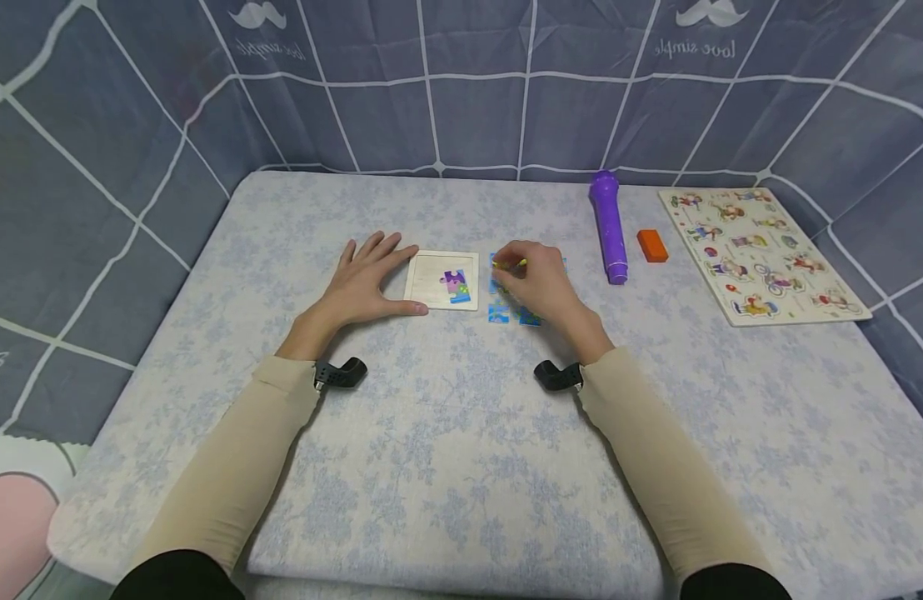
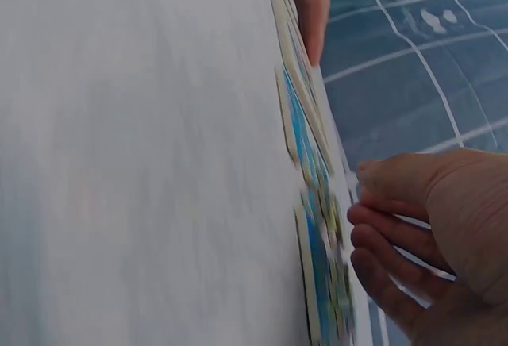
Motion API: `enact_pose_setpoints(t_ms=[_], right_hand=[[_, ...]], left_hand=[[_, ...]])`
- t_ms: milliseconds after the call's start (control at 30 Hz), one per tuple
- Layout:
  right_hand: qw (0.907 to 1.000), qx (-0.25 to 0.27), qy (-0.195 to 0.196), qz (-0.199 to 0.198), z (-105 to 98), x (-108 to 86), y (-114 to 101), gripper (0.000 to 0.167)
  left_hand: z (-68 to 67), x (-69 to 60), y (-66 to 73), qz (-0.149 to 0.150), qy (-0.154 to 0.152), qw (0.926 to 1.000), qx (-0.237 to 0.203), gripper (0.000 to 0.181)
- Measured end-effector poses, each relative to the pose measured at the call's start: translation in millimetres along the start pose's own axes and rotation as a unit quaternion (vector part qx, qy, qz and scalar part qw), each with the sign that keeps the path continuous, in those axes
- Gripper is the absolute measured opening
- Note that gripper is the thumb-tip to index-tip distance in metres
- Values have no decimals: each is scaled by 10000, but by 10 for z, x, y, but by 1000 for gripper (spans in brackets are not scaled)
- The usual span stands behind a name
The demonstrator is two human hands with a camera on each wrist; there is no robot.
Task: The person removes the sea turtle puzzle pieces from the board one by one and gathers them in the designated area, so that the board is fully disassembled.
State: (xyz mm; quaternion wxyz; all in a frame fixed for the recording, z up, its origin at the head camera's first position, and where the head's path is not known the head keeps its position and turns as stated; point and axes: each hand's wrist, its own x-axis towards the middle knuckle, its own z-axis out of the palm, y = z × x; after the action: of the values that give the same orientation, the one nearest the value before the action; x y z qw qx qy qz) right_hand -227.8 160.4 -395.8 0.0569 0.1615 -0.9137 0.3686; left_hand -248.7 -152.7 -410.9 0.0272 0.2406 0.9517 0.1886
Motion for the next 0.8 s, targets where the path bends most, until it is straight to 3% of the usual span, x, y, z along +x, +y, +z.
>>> enact_pose_setpoints(t_ms=[167,333,800], right_hand=[[9978,2,-623,-231,155,90,-207,33],[9936,-234,-982,-509,242,164,-284,42],[9889,-779,-1030,-730,247,159,-266,41]], left_hand=[[8,11,-23,15,-13,10000,26,109],[16,14,-15,24,-42,10000,41,109],[-3,5,7,-7,-27,9999,103,109]])
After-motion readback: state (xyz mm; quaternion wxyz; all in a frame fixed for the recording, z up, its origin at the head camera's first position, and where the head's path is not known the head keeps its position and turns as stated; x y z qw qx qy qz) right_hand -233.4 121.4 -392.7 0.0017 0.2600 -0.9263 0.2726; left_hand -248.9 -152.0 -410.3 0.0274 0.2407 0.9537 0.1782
